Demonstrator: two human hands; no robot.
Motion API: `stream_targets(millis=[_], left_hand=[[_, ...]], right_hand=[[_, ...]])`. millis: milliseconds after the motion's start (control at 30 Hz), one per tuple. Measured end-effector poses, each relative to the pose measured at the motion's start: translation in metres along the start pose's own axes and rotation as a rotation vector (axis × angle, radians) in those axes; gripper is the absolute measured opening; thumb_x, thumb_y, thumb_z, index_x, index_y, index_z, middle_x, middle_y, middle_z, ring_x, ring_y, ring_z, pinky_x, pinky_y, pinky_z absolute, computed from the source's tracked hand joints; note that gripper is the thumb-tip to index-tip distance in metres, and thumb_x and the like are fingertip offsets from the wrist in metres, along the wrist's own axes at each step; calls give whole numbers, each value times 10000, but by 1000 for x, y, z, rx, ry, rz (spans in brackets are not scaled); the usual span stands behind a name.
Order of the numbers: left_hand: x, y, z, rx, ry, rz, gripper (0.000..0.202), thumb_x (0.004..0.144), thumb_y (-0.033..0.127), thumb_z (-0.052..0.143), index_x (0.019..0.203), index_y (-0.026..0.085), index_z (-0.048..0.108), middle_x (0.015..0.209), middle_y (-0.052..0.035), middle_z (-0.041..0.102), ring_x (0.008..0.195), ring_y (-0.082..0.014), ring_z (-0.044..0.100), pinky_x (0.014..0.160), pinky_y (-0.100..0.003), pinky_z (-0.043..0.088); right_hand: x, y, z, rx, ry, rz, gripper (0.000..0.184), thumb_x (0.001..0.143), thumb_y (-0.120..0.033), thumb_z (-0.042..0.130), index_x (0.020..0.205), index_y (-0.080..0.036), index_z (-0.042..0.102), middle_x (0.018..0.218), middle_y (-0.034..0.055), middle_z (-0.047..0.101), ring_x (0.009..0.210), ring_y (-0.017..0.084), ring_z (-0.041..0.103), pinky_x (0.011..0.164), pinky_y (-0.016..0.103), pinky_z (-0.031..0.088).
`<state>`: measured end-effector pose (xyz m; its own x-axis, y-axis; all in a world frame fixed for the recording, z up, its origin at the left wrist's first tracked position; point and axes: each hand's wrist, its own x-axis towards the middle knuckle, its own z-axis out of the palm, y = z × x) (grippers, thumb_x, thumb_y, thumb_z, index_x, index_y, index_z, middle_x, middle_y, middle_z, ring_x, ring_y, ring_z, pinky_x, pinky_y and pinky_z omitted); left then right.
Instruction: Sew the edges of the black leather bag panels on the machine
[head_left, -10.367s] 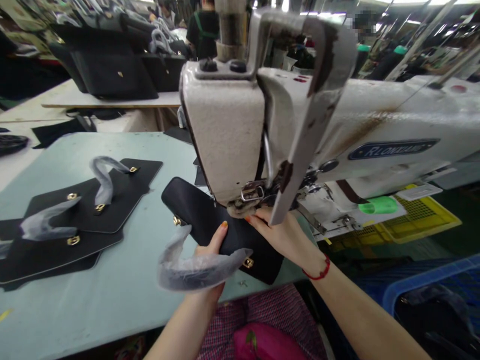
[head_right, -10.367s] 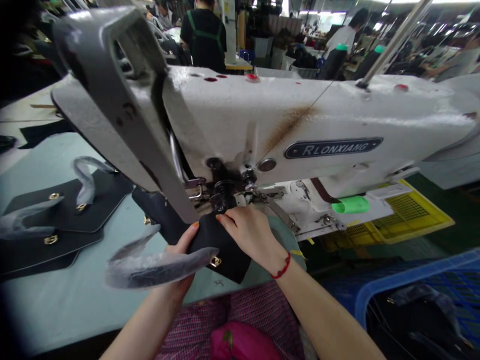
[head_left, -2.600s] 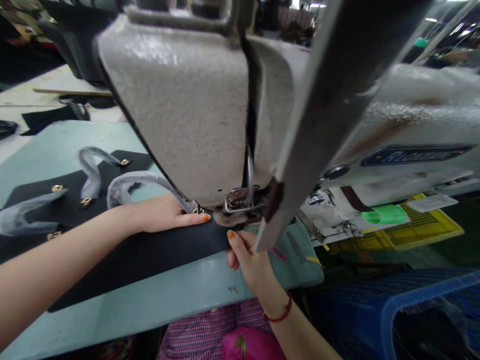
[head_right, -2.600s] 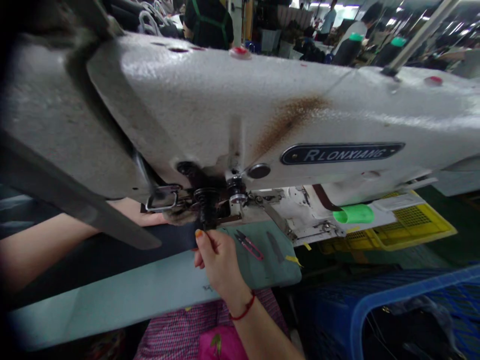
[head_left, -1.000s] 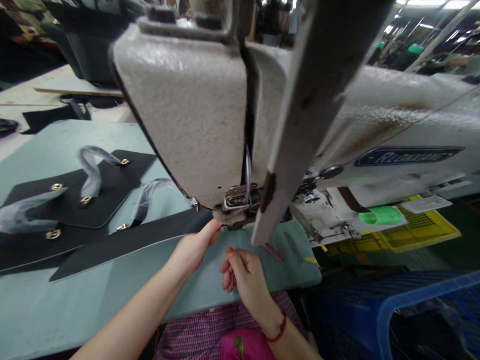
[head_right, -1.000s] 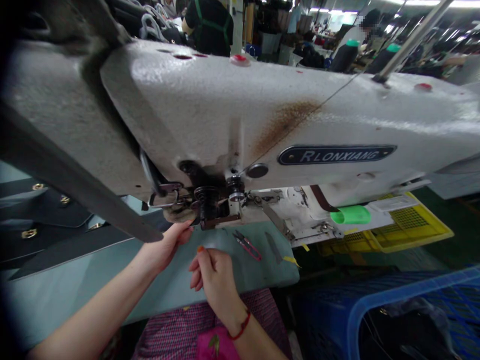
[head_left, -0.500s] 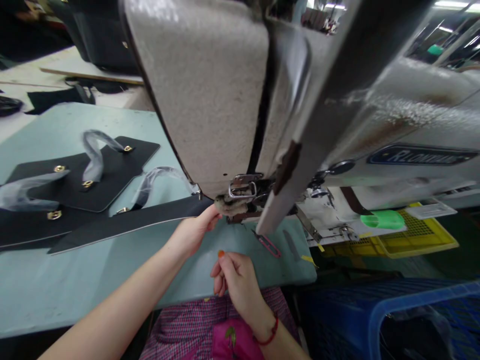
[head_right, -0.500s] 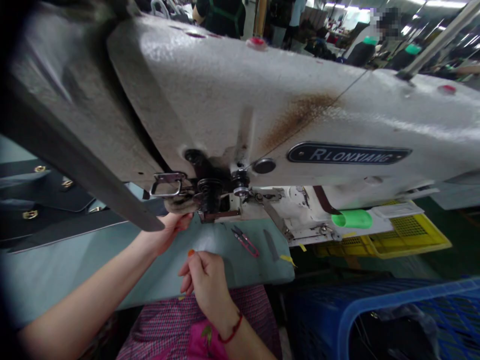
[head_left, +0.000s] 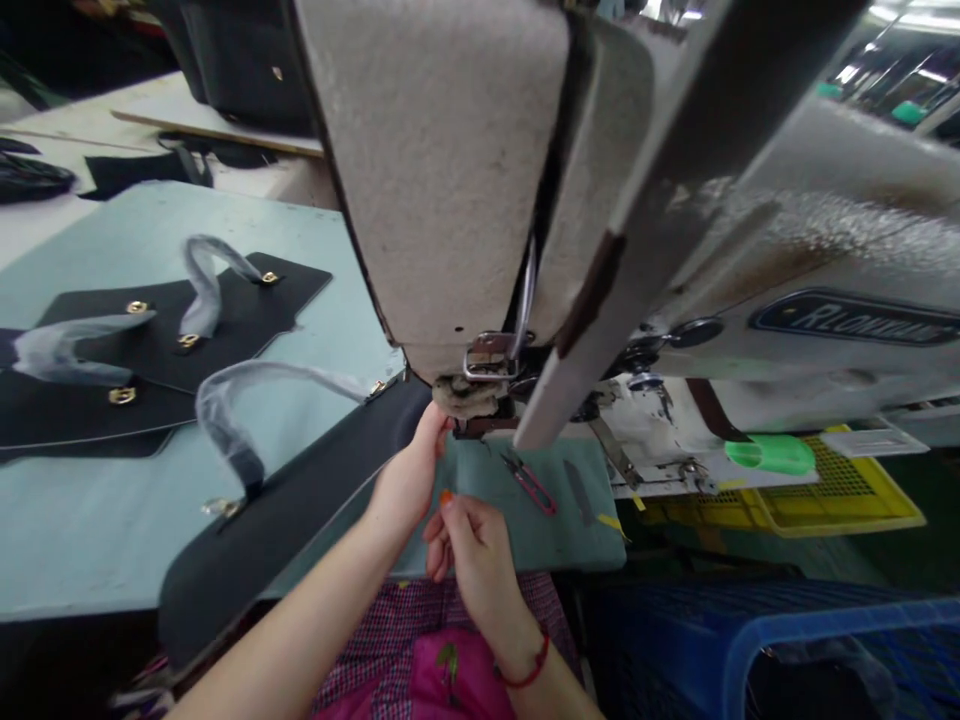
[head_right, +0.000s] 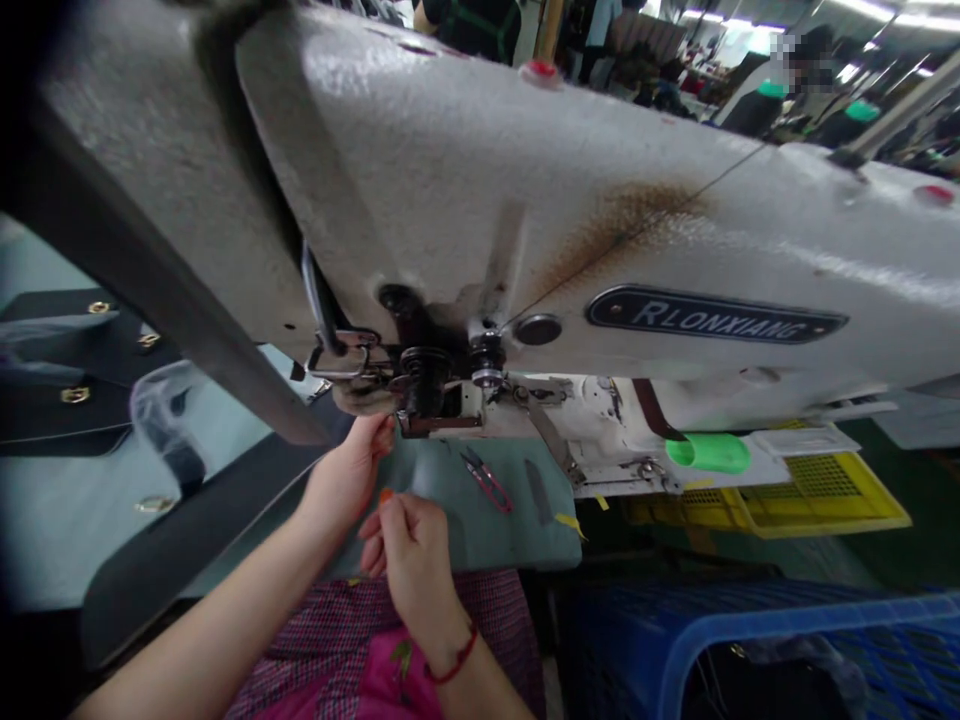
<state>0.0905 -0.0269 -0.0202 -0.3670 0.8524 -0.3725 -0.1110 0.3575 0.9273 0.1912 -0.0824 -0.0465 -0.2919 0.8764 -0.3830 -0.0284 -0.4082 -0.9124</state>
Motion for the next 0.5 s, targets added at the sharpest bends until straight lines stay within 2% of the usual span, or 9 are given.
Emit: stream_targets(millis=[100, 200, 267, 333, 400, 433, 500], left_hand=[[-5, 4, 13, -100, 89, -87, 365, 813, 545, 531, 869, 215, 678, 737, -27, 657, 687, -196, 598, 597, -272, 430], [-10, 4, 24, -192, 159, -209, 400, 815, 573, 525, 824, 198, 663, 667, -21, 598, 575, -165, 529, 502, -264, 390], [-23, -1, 24, -243, 134, -190, 423, 807, 610, 542, 756, 200, 631, 606, 4, 524, 534, -142, 465, 486, -255, 370], [-47, -8, 12, -289, 77, -77, 406, 828, 587, 554, 691, 206, 585, 573, 27, 441, 532, -123, 407, 504, -242, 365], [-73, -10, -12, -267, -6, 17, 360, 851, 517, 572, 663, 211, 563, 572, 30, 409, 535, -121, 371, 505, -238, 355], [-82, -6, -28, -212, -61, 28, 336, 852, 499, 578, 673, 216, 580, 579, 22, 430, 532, -127, 370, 493, -245, 353], [-84, 13, -59, -66, -120, 87, 218, 805, 461, 643, 800, 244, 659, 693, -9, 572, 603, -158, 483, 537, -263, 420]], right_hand=[[4, -5, -5, -50, 126, -80, 494, 938, -531, 419, 609, -173, 505, 479, -14, 482, 424, 91, 439, 451, 202, 355], [8, -12, -9, -126, 263, -185, 396, 954, -463, 448, 690, -178, 525, 573, -14, 506, 517, 106, 460, 520, 218, 371], [11, -17, -10, -176, 309, -246, 342, 958, -435, 462, 744, -181, 543, 655, -1, 545, 594, 120, 499, 572, 225, 396], [15, -24, -6, -191, 320, -283, 318, 965, -430, 455, 806, -181, 574, 731, 19, 590, 673, 135, 547, 628, 233, 426], [20, -31, 1, -164, 283, -292, 356, 974, -453, 423, 838, -176, 600, 741, 33, 614, 687, 142, 571, 635, 237, 439], [23, -35, 6, -137, 253, -288, 397, 976, -476, 403, 815, -173, 604, 719, 35, 617, 660, 139, 572, 612, 234, 437], [30, -42, 16, -89, 192, -274, 488, 974, -523, 365, 711, -173, 579, 644, 31, 604, 582, 127, 556, 556, 227, 417]])
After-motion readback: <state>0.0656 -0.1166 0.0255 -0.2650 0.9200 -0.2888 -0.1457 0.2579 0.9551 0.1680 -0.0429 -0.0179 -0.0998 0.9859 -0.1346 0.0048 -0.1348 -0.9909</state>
